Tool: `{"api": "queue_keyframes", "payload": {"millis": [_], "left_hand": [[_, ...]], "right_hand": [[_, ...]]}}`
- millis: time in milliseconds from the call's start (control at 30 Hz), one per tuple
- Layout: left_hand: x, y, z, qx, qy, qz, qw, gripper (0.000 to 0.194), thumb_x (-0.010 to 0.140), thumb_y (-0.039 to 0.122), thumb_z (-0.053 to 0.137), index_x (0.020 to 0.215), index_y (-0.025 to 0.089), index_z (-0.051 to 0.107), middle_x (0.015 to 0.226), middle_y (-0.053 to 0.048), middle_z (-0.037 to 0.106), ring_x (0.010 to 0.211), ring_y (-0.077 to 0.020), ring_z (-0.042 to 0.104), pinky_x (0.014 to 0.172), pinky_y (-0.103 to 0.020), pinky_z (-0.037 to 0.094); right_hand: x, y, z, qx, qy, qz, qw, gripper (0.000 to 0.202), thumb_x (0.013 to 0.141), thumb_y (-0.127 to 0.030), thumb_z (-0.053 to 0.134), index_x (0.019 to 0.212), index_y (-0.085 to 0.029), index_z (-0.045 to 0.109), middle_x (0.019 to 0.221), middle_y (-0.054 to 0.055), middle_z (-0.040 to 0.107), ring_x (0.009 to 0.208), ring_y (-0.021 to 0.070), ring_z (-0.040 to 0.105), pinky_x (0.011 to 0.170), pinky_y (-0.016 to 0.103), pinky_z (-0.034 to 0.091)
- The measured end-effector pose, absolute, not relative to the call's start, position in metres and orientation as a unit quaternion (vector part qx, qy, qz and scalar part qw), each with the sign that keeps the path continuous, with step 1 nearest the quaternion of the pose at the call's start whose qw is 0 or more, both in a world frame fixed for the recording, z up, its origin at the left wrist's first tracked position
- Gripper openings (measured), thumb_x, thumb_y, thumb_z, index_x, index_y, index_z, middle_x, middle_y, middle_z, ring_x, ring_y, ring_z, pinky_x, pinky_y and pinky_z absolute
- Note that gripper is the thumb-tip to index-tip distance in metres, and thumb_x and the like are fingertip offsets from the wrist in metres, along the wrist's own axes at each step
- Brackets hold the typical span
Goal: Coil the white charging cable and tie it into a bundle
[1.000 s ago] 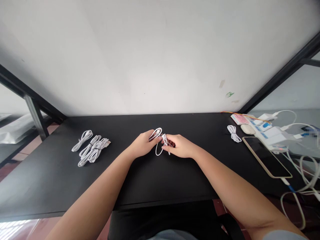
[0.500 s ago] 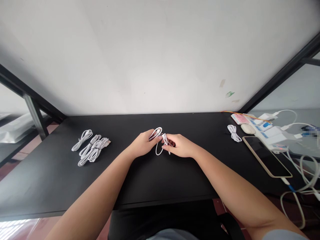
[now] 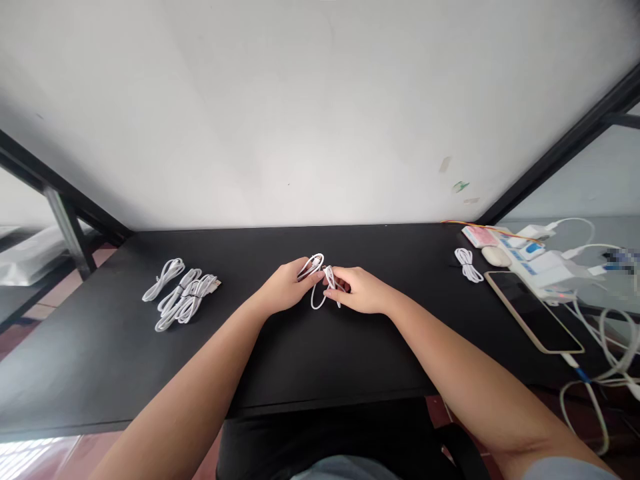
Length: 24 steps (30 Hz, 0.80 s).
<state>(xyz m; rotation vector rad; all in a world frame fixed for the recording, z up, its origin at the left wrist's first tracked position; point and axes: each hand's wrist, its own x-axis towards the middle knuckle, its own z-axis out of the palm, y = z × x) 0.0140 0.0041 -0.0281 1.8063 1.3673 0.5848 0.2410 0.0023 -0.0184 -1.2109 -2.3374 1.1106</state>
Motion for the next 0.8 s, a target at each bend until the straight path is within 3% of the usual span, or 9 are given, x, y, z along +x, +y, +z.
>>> {"api": "queue_keyframes", "payload": {"millis": [800], "left_hand": [[0.0129,0.0038,-0.0285,0.72,0.536,0.219,0.384,0.054,0.088,0.07,0.05,0.092,0.018,0.063,0.084,-0.001,0.065,0.07,-0.0082,0.05,0.067,-0.022,0.04]], "right_hand": [[0.2411,0.0021,-0.0171,-0.426,-0.809,0.383,0.131,0.027,0.093,-0.045,0.062,0.107,-0.022,0.063,0.082,-0.002,0.065,0.068,0.0099,0.053,0.066,0.024,0.041]]}}
